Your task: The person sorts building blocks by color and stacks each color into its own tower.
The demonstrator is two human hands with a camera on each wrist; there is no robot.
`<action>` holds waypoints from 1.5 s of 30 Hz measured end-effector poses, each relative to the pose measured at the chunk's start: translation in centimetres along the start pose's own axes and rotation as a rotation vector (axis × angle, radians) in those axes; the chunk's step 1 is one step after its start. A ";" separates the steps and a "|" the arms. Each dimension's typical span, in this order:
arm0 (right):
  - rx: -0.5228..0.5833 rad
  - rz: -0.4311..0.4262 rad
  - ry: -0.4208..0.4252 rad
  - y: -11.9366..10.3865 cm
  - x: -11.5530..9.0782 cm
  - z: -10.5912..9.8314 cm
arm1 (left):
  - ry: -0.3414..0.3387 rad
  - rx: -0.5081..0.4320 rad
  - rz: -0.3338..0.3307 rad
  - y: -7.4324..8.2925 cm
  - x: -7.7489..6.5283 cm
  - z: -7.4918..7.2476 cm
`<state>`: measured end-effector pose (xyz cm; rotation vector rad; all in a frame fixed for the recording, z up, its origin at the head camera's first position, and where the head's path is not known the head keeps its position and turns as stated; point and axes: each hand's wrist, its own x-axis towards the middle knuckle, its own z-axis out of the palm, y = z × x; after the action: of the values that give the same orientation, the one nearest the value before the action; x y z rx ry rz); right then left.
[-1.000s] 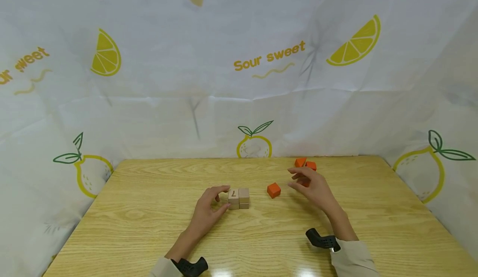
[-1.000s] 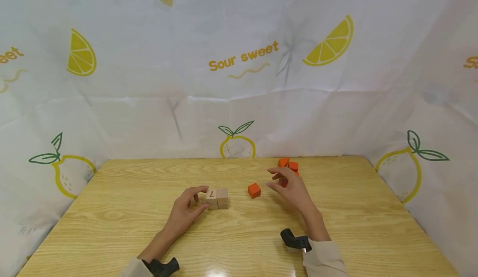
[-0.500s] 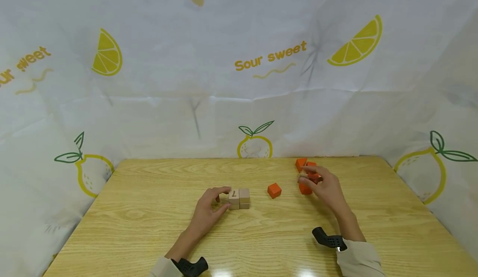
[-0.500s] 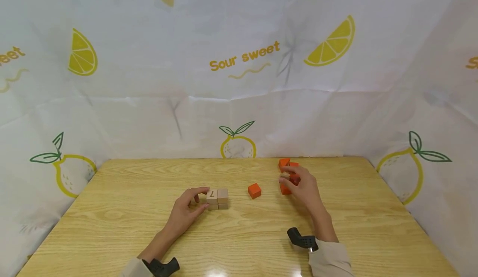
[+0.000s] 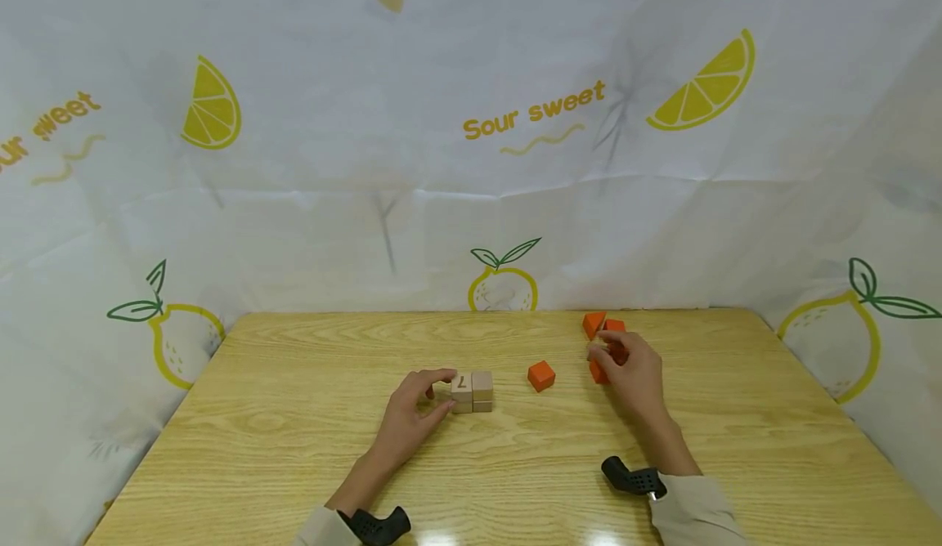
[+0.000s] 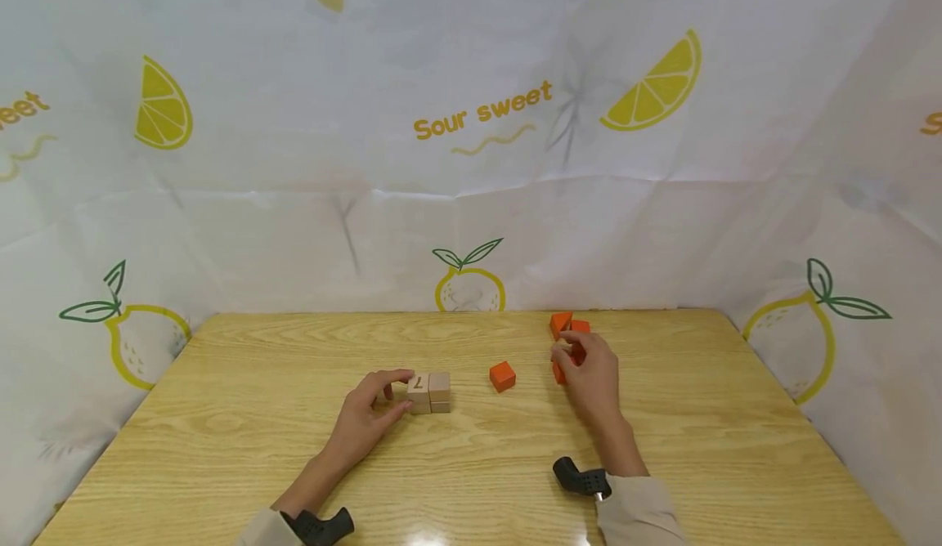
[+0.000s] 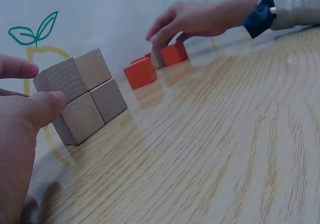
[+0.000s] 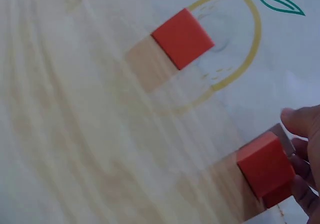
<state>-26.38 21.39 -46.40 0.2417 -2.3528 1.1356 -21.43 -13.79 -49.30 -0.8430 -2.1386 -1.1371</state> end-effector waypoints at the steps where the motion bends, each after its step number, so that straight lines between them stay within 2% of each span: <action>1: -0.003 0.016 0.016 -0.1 0.0 0.2 | 0.000 0.001 -0.004 0.0 0.0 0.0; 8: -0.051 0.042 0.067 -0.7 -0.2 1.3 | -0.002 0.006 -0.015 0.2 -0.1 -0.1; 16: -0.166 -0.038 0.089 -0.5 -0.4 2.1 | -0.003 0.006 -0.010 0.3 0.1 -0.2; 21: -0.197 -0.066 0.115 -0.8 -0.5 2.2 | -0.013 0.000 -0.021 0.3 0.1 -0.2; 25: -0.186 -0.072 0.122 -1.0 -0.6 2.3 | -0.020 0.001 -0.027 0.2 0.1 -0.2; 30: -0.138 -0.100 0.067 -1.1 -0.5 2.4 | -0.022 -0.003 -0.028 0.2 0.1 -0.2; 33: -0.187 -0.065 0.062 -1.2 -0.6 2.4 | -0.021 -0.005 -0.026 0.2 0.1 -0.2; 40: -0.356 0.089 0.075 -1.7 -1.2 2.0 | -0.019 -0.003 -0.033 0.2 0.1 -0.2; 45: -0.364 0.147 0.040 -1.8 -1.3 2.1 | -0.017 -0.002 -0.035 0.2 0.0 -0.2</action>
<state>-25.44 18.58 -46.96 -0.0832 -2.5191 0.7441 -21.26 -13.83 -49.07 -0.8222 -2.1747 -1.1534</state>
